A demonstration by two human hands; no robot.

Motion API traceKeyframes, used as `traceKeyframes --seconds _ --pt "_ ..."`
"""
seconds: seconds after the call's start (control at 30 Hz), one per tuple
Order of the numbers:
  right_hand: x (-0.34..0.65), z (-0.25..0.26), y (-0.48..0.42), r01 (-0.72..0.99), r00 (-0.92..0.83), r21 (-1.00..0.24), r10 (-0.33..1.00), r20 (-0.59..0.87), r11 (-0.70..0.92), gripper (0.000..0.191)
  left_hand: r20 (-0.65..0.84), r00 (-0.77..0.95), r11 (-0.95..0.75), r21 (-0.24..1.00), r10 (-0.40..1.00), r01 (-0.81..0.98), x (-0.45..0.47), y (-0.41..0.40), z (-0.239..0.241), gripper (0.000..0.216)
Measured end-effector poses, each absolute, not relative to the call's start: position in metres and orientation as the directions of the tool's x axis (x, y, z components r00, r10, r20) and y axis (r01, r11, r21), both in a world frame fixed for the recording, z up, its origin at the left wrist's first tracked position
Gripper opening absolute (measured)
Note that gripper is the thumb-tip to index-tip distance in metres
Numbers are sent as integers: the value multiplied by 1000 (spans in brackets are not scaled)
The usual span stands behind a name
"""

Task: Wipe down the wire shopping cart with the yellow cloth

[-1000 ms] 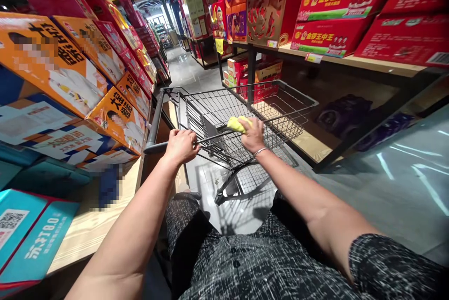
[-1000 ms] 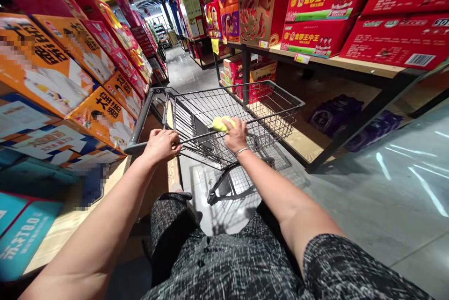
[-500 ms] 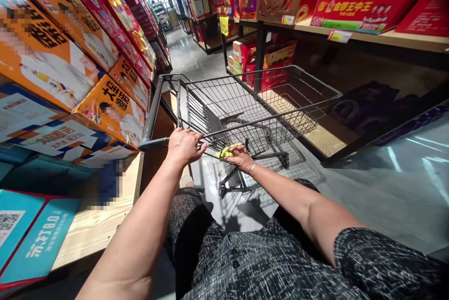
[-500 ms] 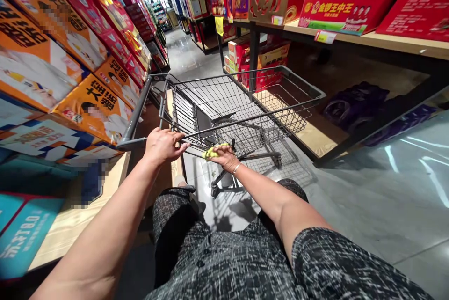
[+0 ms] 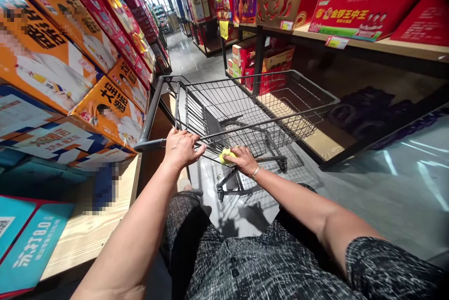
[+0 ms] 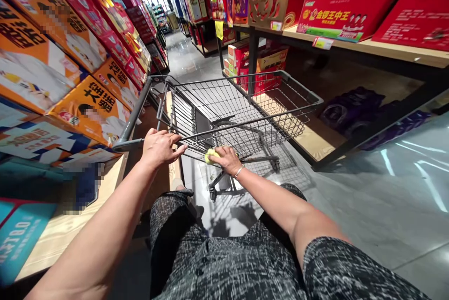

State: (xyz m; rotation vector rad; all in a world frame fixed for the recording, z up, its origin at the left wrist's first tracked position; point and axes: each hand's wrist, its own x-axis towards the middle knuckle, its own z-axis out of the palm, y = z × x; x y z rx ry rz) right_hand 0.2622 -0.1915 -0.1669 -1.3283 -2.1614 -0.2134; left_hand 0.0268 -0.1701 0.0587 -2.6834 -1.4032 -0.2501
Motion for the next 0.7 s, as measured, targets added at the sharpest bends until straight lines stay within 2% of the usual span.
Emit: traceKeyframes --seconds 0.1,0.17,0.23,0.33,0.43,0.53,0.7 --pt "264 -109 -178 815 -238 -190 615 752 547 34 126 508 -504 -61 852 861 34 -165 65 31" --pt "268 -87 -170 800 -219 -178 556 802 573 37 46 446 -433 -166 894 886 46 -164 69 29" --pt "272 -87 -165 784 -273 -145 544 793 604 37 3 433 -423 -207 901 882 60 -163 69 26" --pt "278 -125 -166 784 -377 -114 615 692 610 34 -26 516 -517 -85 856 852 79 -163 59 39" --pt "290 -183 -176 843 -405 -111 756 514 527 33 -43 535 -535 20 844 845 85 -161 46 51" --pt "312 -226 -187 902 -333 -132 858 391 410 25 -58 530 -529 26 846 848 81 -157 42 44" --pt "340 -247 -195 923 -265 -154 873 410 353 25 -84 552 -554 3 830 833 72 -145 43 40"
